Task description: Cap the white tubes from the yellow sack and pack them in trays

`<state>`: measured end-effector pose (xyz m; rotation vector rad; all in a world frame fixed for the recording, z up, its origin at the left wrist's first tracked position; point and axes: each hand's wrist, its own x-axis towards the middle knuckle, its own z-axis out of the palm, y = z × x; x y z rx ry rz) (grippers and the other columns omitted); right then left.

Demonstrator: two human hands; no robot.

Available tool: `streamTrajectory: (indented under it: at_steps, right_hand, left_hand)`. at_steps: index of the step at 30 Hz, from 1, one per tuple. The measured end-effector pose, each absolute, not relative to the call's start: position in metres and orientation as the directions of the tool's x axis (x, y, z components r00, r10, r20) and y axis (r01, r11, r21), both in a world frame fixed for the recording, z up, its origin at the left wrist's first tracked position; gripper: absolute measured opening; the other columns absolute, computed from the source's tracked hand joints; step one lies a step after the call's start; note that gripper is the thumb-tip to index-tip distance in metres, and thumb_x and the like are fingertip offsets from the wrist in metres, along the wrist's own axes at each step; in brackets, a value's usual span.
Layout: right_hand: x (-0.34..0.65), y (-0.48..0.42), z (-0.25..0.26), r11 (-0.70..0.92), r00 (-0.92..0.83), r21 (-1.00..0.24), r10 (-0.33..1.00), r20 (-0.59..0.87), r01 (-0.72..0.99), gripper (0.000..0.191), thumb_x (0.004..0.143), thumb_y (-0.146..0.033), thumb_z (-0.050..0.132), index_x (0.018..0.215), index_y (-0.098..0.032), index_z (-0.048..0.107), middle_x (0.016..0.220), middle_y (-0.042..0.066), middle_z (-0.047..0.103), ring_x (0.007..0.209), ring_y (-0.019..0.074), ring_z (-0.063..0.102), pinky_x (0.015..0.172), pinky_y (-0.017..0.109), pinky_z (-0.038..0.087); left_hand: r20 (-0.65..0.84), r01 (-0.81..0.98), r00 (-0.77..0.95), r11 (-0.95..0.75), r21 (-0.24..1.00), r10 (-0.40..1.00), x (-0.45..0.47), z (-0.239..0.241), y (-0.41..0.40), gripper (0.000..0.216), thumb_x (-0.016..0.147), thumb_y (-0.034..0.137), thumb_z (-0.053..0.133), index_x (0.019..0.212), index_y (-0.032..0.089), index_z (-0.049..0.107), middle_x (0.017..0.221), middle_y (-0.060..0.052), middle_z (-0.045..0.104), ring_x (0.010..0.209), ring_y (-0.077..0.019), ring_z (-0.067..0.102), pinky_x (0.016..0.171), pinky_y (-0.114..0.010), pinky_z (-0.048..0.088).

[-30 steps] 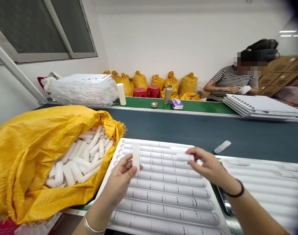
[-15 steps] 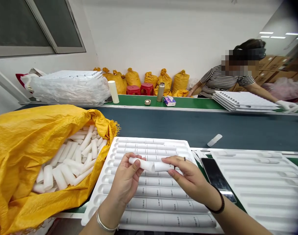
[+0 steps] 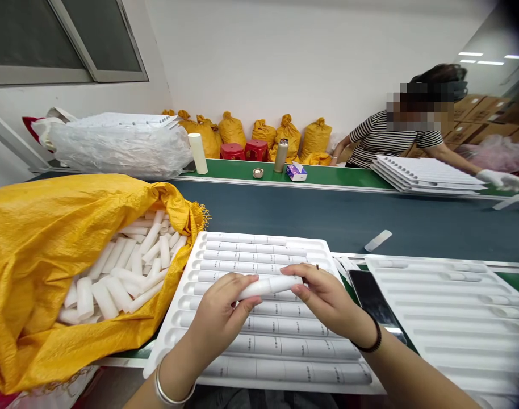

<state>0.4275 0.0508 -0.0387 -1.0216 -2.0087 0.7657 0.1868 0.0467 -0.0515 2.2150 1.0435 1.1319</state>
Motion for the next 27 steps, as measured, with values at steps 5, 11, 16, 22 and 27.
streamTrajectory:
  at_steps: [5, 11, 16, 22, 27]
  right_hand:
    - [0.423, 0.048, -0.038, 0.222, -0.357, -0.932, 0.928, 0.11, 0.288, 0.025, 0.092, -0.035, 0.052, 0.111, -0.022, 0.061, 0.08, 0.001, 0.06, 0.066, 0.0109, 0.052, 0.06, 0.023, 0.046]
    - [0.42, 0.048, -0.038, 0.103, -0.347, -0.978, 0.937, 0.035, 0.179, 0.026, 0.091, -0.038, 0.054, 0.108, -0.02, 0.062, 0.078, 0.0, 0.057, 0.067, 0.009, 0.05, 0.063, 0.021, 0.044]
    - [0.418, 0.05, -0.042, -0.151, -0.346, -0.983, 0.921, -0.179, 0.108, 0.035, 0.088, -0.048, 0.055, 0.098, -0.015, 0.063, 0.068, 0.0, 0.057, 0.056, 0.007, 0.047, 0.055, 0.02, 0.042]
    - [0.42, 0.048, -0.038, 0.119, -0.433, -0.94, 0.901, -0.034, 0.321, 0.033, 0.093, -0.039, 0.049, 0.117, -0.018, 0.057, 0.095, 0.008, 0.064, 0.081, 0.0158, 0.06, 0.074, 0.031, 0.05]
    - [0.415, 0.033, -0.033, 0.586, -0.549, -0.7, 0.77, 0.324, 0.409, 0.031, 0.094, -0.022, 0.045, 0.125, -0.022, 0.05, 0.108, 0.008, 0.062, 0.099, 0.0163, 0.058, 0.086, 0.03, 0.048]
  left_hand:
    - [0.651, 0.458, 0.407, -0.76, 0.461, 0.641, 0.187, -0.055, 0.046, 0.038, 0.084, 0.009, 0.059, 0.122, 0.014, 0.053, 0.096, -0.008, 0.062, 0.09, -0.0154, 0.057, 0.08, -0.027, 0.05]
    - [0.689, 0.472, 0.455, -0.809, 0.35, 0.564, 0.188, -0.057, 0.045, 0.049, 0.082, 0.002, 0.059, 0.129, 0.012, 0.047, 0.095, -0.01, 0.062, 0.086, -0.0175, 0.054, 0.076, -0.032, 0.05]
    - [0.725, 0.458, 0.496, -0.854, 0.248, 0.477, 0.187, -0.059, 0.048, 0.059, 0.079, -0.003, 0.059, 0.133, 0.013, 0.043, 0.093, -0.009, 0.062, 0.083, -0.018, 0.053, 0.07, -0.032, 0.049]
    - [0.674, 0.471, 0.514, -0.831, 0.295, 0.531, 0.187, -0.062, 0.048, 0.053, 0.081, 0.002, 0.059, 0.131, 0.011, 0.045, 0.093, -0.01, 0.061, 0.084, -0.0183, 0.053, 0.072, -0.033, 0.051]
    - [0.634, 0.434, 0.492, -0.799, 0.416, 0.597, 0.202, -0.059, 0.035, 0.044, 0.086, 0.011, 0.057, 0.128, 0.012, 0.045, 0.094, -0.01, 0.063, 0.086, -0.018, 0.056, 0.076, -0.032, 0.052]
